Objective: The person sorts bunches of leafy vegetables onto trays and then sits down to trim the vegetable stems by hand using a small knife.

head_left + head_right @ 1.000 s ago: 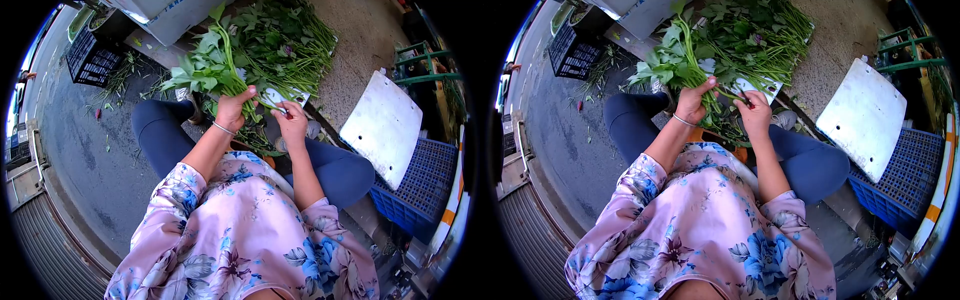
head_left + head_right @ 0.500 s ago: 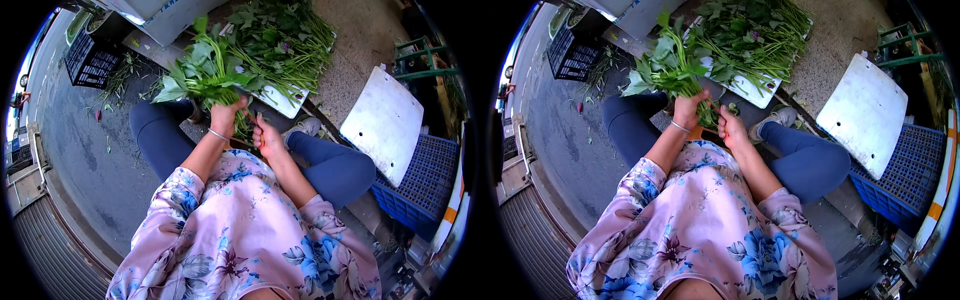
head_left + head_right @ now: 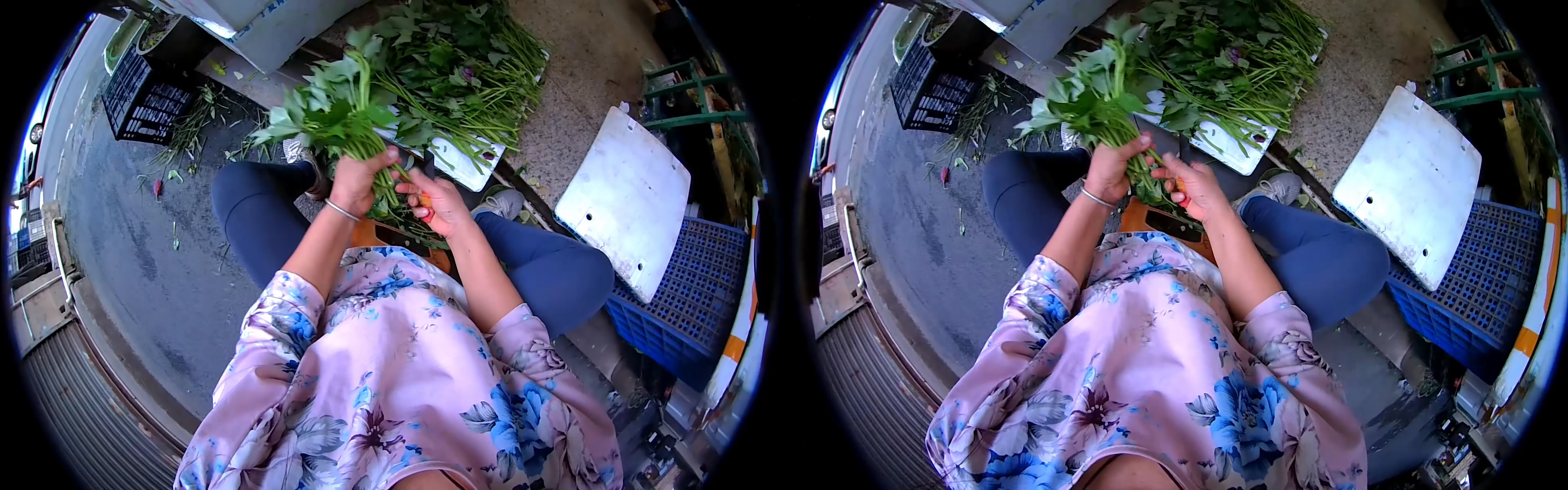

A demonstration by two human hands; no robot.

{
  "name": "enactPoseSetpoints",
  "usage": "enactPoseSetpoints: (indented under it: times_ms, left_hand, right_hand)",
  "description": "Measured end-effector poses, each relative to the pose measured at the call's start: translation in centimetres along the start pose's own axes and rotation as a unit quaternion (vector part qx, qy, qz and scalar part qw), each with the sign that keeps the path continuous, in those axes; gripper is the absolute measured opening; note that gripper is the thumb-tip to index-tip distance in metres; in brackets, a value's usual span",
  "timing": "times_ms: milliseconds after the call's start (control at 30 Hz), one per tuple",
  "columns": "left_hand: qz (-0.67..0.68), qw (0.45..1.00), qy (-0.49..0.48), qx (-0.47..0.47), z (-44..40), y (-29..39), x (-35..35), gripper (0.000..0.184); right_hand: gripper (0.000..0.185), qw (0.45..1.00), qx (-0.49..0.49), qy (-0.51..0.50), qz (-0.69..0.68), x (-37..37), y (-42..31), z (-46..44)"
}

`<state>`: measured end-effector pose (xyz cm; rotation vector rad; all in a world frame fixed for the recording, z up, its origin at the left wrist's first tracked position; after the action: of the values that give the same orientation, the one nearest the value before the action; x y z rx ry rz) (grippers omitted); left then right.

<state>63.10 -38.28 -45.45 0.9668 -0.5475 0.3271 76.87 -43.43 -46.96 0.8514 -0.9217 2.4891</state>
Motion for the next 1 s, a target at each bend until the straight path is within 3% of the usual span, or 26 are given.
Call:
enactPoseSetpoints:
  times_ms: [133, 167, 267, 333, 400, 467, 533, 567, 633, 667, 733, 800, 867, 900, 933, 967, 1000]
  left_hand:
    - [-0.007, 0.999, 0.012, -0.030, 0.9, -0.8, 0.2, 0.013]
    - [-0.018, 0.997, 0.025, -0.065, 1.2, -0.8, 0.0, 0.014]
    - [0.055, 0.997, 0.031, -0.050, 1.3, -1.2, -0.5, 0.021]
    - [0.064, 0.996, 0.011, -0.066, 1.0, -2.0, -0.4, 0.022]
    - [0.102, 0.993, 0.019, -0.061, 0.9, -3.0, 0.0, 0.018]
    - [0.120, 0.991, 0.027, -0.056, 0.7, -3.8, 0.0, 0.018]
    - [0.078, 0.996, -0.005, -0.046, 0.8, -3.7, 0.1, 0.019]
    - [0.112, 0.991, -0.010, -0.070, 0.9, -3.6, 0.1, 0.017]
    - [0.140, 0.988, 0.033, -0.058, 1.2, -3.2, 0.0, 0.016]
    - [0.167, 0.982, 0.076, -0.044, 1.3, -3.1, -0.4, 0.014]
    - [0.118, 0.990, 0.082, 0.007, 1.8, -1.7, -0.2, 0.013]
    - [0.084, 0.991, 0.083, 0.069, 2.0, 0.3, 0.4, 0.013]
    - [0.084, 0.989, 0.082, 0.085, 1.4, 1.2, 0.4, 0.013]
    - [0.148, 0.986, 0.057, 0.058, 0.8, 1.0, 0.1, 0.012]
    - [0.211, 0.977, 0.032, 0.031, 0.3, 0.9, 0.0, 0.012]
    - [0.218, 0.975, 0.034, -0.004, 0.0, 1.0, 0.1, 0.010]
    - [0.219, 0.975, 0.035, 0.000, -0.4, 0.8, -0.3, 0.010]
  right_hand:
    - [0.019, 0.997, -0.035, 0.037, 0.062, -0.3, -0.4, 0.4]
    - [0.019, 0.996, -0.067, 0.049, 0.044, -0.7, -0.7, 0.7]
    - [0.018, 0.971, -0.190, 0.057, -0.137, -2.4, -2.2, 1.0]
    - [0.020, 0.945, -0.249, 0.121, -0.172, -2.7, -3.2, 1.6]
    - [0.018, 0.936, -0.252, 0.245, -0.029, -2.4, -3.1, 1.9]
    - [0.015, 0.928, -0.258, 0.251, 0.099, -1.6, -1.5, 0.7]
    - [0.019, 0.900, -0.227, 0.198, 0.316, -1.4, 1.4, -1.4]
    - [0.019, 0.899, -0.227, 0.203, 0.315, -2.1, 1.5, -1.3]
    - [0.018, 0.971, -0.070, 0.101, 0.205, -0.2, 0.9, -0.4]
    - [0.020, 0.957, -0.051, 0.095, 0.269, -0.6, -0.5, -0.3]
    - [0.023, 0.924, -0.107, 0.175, 0.323, -2.9, -3.9, -0.7]
    - [0.023, 0.772, -0.179, 0.356, 0.495, -7.3, -7.7, -2.1]
    - [0.019, 0.671, -0.155, 0.424, 0.589, -10.0, -9.4, -3.4]
    - [0.019, 0.671, -0.157, 0.421, 0.590, -11.5, -9.3, -4.4]
    - [0.018, 0.625, -0.145, 0.421, 0.641, -13.0, -9.0, -5.5]
    - [0.017, 0.576, -0.133, 0.420, 0.689, -13.7, -9.0, -6.2]
    - [0.017, 0.575, -0.136, 0.417, 0.690, -13.5, -9.4, -5.8]
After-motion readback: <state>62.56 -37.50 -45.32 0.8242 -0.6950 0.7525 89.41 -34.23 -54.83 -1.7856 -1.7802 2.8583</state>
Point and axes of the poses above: each hand's wrist, its own z-axis away from the middle knuckle, its own x-axis out of the palm, y = z × x, the point moved 3 cm from there along -z, towards the middle knuckle, and after that the axes turned 8 degrees about -y, right-handed, at the moved point
